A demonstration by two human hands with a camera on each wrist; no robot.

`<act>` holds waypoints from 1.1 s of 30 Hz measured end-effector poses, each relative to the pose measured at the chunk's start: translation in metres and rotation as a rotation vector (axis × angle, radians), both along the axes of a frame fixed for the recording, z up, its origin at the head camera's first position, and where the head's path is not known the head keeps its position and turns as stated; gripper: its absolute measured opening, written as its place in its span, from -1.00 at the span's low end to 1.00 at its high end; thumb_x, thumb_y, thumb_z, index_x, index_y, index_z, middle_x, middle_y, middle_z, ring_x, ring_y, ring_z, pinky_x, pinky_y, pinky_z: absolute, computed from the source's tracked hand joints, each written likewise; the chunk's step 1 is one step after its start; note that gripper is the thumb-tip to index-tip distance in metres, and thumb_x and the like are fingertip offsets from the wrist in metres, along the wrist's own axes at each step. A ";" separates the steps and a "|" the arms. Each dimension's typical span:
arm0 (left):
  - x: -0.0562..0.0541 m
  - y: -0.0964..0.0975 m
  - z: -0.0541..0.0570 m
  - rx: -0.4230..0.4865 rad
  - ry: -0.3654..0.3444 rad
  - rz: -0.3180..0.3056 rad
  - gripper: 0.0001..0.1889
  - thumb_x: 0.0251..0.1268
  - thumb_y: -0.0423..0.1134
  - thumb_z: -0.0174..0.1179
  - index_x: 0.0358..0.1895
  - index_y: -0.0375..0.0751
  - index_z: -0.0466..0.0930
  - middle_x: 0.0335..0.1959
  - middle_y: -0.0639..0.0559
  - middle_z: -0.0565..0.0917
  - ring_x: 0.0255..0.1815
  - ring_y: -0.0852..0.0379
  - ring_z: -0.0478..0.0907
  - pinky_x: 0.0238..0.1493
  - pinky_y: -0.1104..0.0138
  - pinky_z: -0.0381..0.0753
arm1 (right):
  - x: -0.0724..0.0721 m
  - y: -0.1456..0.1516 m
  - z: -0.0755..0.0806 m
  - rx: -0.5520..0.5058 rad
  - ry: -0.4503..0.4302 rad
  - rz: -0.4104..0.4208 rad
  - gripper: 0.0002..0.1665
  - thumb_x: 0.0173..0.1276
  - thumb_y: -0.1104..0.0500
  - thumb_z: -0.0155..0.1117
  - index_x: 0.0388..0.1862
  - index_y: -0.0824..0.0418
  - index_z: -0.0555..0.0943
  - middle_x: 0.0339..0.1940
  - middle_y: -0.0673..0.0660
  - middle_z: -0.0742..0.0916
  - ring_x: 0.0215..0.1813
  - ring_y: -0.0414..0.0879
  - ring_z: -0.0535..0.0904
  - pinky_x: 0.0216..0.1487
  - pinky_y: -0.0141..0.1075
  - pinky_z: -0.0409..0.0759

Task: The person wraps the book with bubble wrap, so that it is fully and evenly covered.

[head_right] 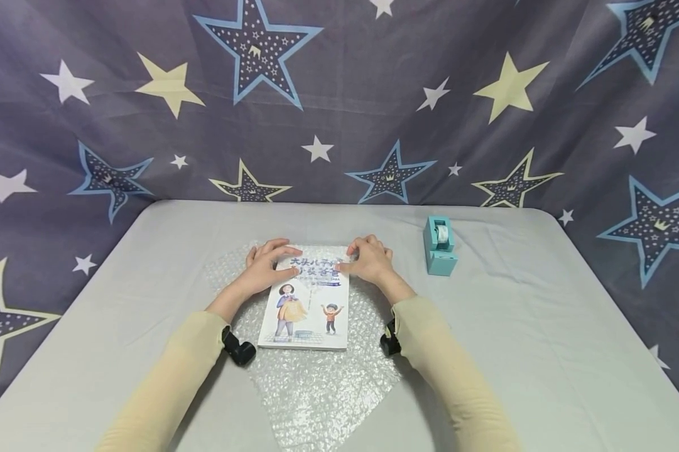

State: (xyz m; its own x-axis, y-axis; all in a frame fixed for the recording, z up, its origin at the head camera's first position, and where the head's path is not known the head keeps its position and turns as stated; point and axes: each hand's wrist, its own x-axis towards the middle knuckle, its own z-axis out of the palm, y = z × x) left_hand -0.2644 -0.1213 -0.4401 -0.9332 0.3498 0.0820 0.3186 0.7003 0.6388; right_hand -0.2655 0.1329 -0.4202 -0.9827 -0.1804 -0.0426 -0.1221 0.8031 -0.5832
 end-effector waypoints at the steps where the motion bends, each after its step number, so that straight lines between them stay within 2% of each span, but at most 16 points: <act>1: 0.000 0.000 0.000 -0.002 0.001 0.000 -0.62 0.13 0.01 0.19 0.05 0.14 0.51 0.35 0.00 0.18 0.38 -0.13 0.00 0.33 -0.07 -0.49 | 0.000 0.000 0.001 0.004 0.005 0.004 -0.55 0.00 -0.11 0.39 -0.27 0.12 0.49 -0.04 0.16 0.48 0.03 0.06 0.35 0.12 0.05 0.14; 7: -0.001 -0.001 0.002 -0.023 0.008 0.005 -0.63 0.13 0.03 0.19 0.04 0.14 0.51 0.35 0.01 0.17 0.38 -0.13 -0.01 0.32 -0.08 -0.51 | 0.001 -0.001 0.005 0.045 0.023 0.028 -0.55 0.02 -0.12 0.38 -0.23 0.11 0.50 -0.02 0.15 0.49 0.05 0.06 0.37 0.18 0.06 0.12; 16: -0.001 0.003 0.000 -0.102 0.025 0.001 -0.49 -0.01 0.18 0.25 0.06 0.16 0.44 0.36 -0.01 0.13 0.39 -0.17 -0.06 0.30 -0.15 -0.50 | 0.005 0.001 0.006 0.070 0.067 0.061 -0.54 0.04 -0.11 0.37 -0.19 0.12 0.51 0.03 0.17 0.48 0.10 0.08 0.36 0.22 0.08 0.08; 23: 0.003 0.005 -0.001 -0.116 0.010 -0.003 -0.47 0.00 0.19 0.23 0.07 0.15 0.42 0.37 -0.01 0.10 0.40 -0.14 -0.05 0.31 -0.14 -0.51 | 0.014 0.008 0.007 0.111 0.158 0.131 -0.52 0.04 -0.08 0.36 -0.11 0.14 0.53 0.02 0.19 0.50 0.12 0.09 0.35 0.23 0.10 0.08; 29: 0.004 0.004 -0.001 -0.101 0.005 -0.005 -0.48 0.02 0.16 0.24 0.08 0.15 0.42 0.37 -0.02 0.11 0.40 -0.14 -0.06 0.31 -0.14 -0.51 | 0.022 0.014 0.006 0.085 0.225 0.180 -0.53 0.07 -0.08 0.33 -0.07 0.12 0.56 0.05 0.16 0.51 0.12 0.08 0.37 0.18 0.07 0.13; 33: 0.003 0.004 0.000 -0.098 0.000 -0.006 -0.48 0.03 0.16 0.23 0.09 0.15 0.41 0.37 -0.01 0.11 0.40 -0.13 -0.07 0.31 -0.13 -0.52 | 0.029 0.017 0.005 0.055 0.259 0.235 -0.62 0.09 -0.04 0.32 -0.14 0.09 0.58 0.07 0.15 0.50 0.14 0.07 0.37 0.17 0.06 0.15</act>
State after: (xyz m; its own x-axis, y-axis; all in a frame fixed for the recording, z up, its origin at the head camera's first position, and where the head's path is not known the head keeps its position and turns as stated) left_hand -0.2613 -0.1174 -0.4403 -0.9312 0.3613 0.0476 0.3229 0.7574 0.5675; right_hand -0.2362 0.1503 -0.4148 -0.8941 -0.4073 0.1865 -0.4455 0.7646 -0.4657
